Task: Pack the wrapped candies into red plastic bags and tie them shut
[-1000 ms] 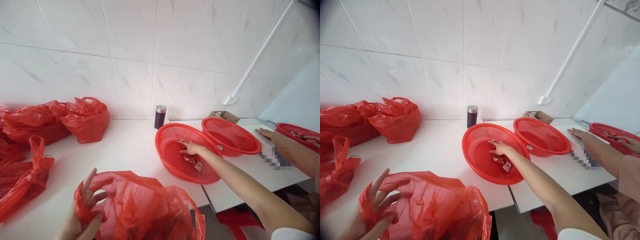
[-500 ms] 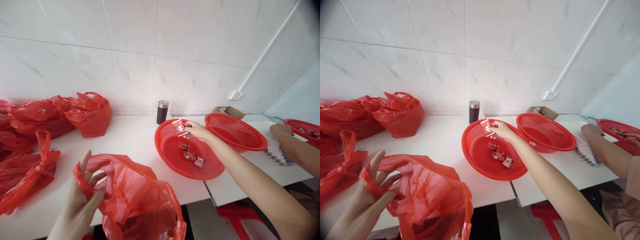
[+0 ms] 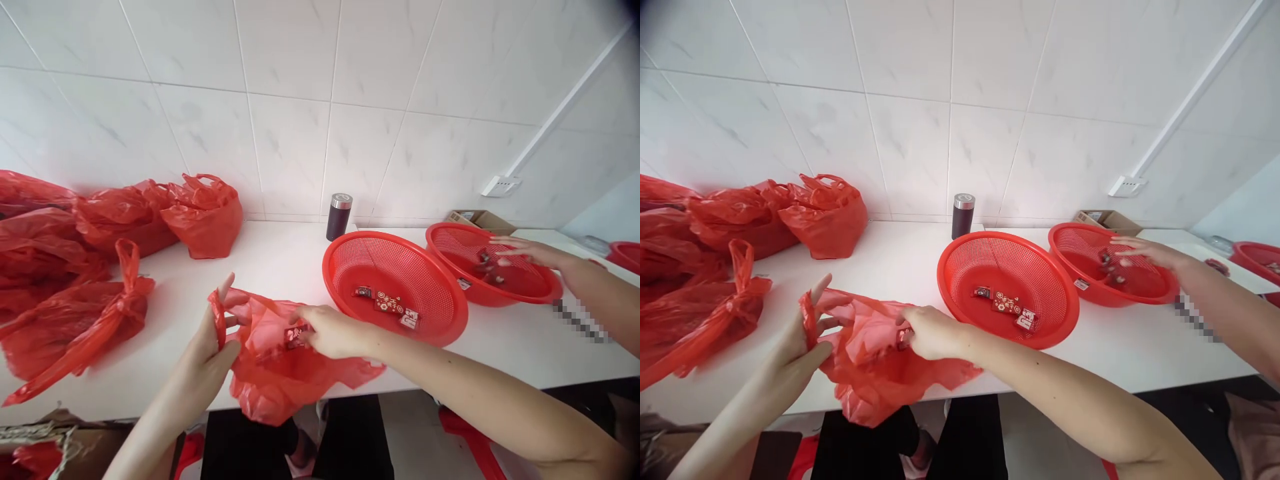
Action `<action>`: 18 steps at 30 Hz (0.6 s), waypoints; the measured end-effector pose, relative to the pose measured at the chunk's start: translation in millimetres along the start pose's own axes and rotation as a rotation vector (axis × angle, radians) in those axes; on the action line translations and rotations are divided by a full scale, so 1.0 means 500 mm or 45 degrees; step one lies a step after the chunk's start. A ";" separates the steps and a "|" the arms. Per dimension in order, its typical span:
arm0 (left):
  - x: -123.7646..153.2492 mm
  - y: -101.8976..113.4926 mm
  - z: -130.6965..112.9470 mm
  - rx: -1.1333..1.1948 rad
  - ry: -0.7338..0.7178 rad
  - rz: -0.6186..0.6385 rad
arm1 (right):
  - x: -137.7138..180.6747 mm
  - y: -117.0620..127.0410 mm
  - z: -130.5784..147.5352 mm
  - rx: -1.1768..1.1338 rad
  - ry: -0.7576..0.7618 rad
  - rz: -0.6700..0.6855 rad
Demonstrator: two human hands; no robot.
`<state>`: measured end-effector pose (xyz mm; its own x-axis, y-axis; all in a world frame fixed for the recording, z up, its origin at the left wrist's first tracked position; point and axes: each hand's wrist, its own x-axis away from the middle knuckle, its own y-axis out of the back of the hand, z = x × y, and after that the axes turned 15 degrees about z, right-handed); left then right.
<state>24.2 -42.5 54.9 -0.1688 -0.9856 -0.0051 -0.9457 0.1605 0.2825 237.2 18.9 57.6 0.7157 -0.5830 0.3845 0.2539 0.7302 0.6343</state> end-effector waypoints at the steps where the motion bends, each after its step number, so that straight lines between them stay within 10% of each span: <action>1: 0.004 0.002 0.004 -0.003 0.015 0.000 | 0.000 0.004 -0.001 0.004 0.007 0.013; 8: 0.027 0.023 0.027 -0.061 0.039 -0.037 | 0.031 0.126 -0.038 -0.134 0.145 -0.311; 10: 0.034 0.028 0.030 -0.091 0.050 -0.046 | 0.039 0.171 -0.104 0.028 -0.069 -0.408; 14: 0.041 0.031 0.032 -0.032 0.017 -0.039 | 0.056 0.200 -0.252 0.299 -0.758 -0.003; 18: 0.041 0.027 0.034 -0.003 0.011 -0.041 | 0.070 0.178 -0.319 0.337 -0.880 0.058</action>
<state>3.0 -59.5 42.3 -0.1360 -0.9907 -0.0063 -0.9499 0.1286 0.2847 388.6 120.3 20.5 0.1267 -0.7095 0.6933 0.0062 0.6994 0.7147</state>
